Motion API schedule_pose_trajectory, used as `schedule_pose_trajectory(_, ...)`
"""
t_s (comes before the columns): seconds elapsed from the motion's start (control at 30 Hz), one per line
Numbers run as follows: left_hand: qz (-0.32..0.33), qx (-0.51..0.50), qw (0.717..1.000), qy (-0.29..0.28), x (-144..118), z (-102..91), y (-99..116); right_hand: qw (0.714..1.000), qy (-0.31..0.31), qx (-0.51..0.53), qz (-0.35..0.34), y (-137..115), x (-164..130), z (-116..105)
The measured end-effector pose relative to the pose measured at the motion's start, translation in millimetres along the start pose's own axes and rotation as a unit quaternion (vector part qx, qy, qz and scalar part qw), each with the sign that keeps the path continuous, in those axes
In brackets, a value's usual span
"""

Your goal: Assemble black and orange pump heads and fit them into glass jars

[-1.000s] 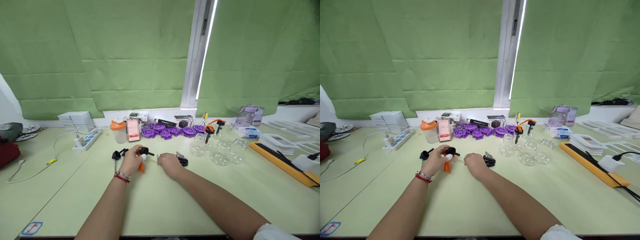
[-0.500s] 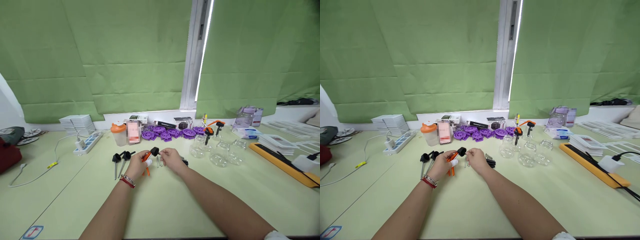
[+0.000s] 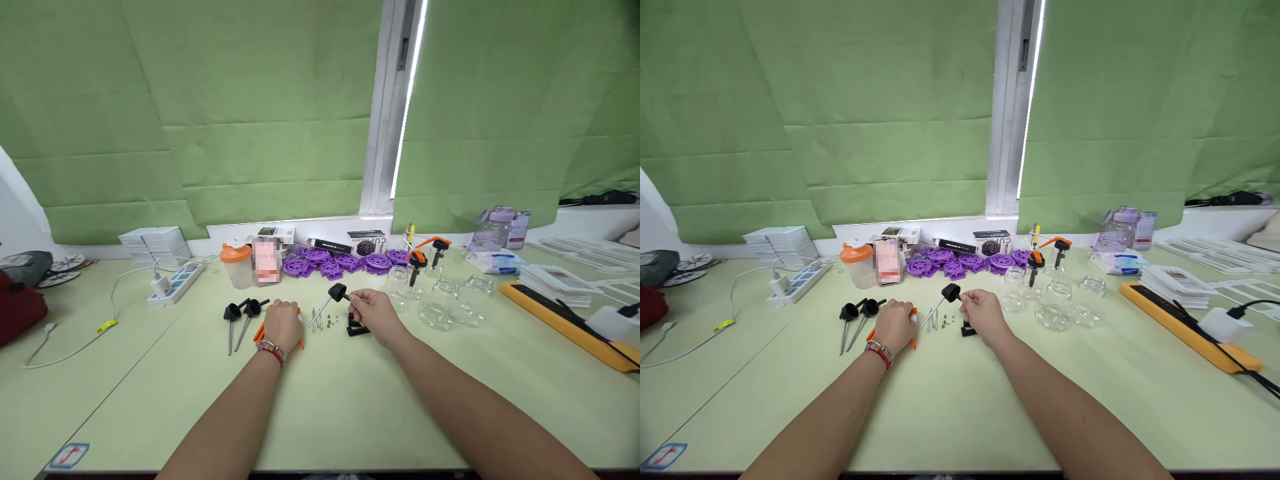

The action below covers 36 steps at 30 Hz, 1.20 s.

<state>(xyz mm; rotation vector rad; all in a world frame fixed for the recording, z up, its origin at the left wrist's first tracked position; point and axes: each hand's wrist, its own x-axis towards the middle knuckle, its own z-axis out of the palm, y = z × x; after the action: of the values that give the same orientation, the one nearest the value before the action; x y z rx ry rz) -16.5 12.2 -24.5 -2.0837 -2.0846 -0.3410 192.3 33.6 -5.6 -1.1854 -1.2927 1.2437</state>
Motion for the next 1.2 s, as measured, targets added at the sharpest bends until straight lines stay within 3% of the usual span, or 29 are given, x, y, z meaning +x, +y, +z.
schedule_pose_trajectory(0.23,-0.083,0.018,0.996,0.038,-3,-9.3,-10,0.999,-0.025,0.031,0.013,4,-13,-6)
schedule_pose_trajectory(0.43,-0.155,0.017,0.986,-0.058,-13,-19.4,-11,0.998,-0.037,0.043,0.015,11,-11,-11)
schedule_pose_trajectory(0.57,-0.15,0.01,0.986,-0.077,-15,-19.7,-6,0.998,-0.044,0.042,0.01,12,-11,-12)
schedule_pose_trajectory(0.67,-0.143,0.012,0.988,-0.056,-15,-23.3,-7,0.998,-0.046,0.04,0.01,12,-12,-12)
schedule_pose_trajectory(0.8,-0.17,0.009,0.983,-0.07,-15,-25.2,-12,0.998,-0.047,0.04,0.011,11,-12,-12)
schedule_pose_trajectory(0.93,-0.176,-0.014,0.976,-0.125,-13,-16.5,-10,0.998,-0.051,0.039,0.01,11,-12,-11)
schedule_pose_trajectory(1.2,-0.145,0.0,0.984,-0.107,0,0.2,3,0.998,-0.058,0.023,0.008,13,-13,-9)
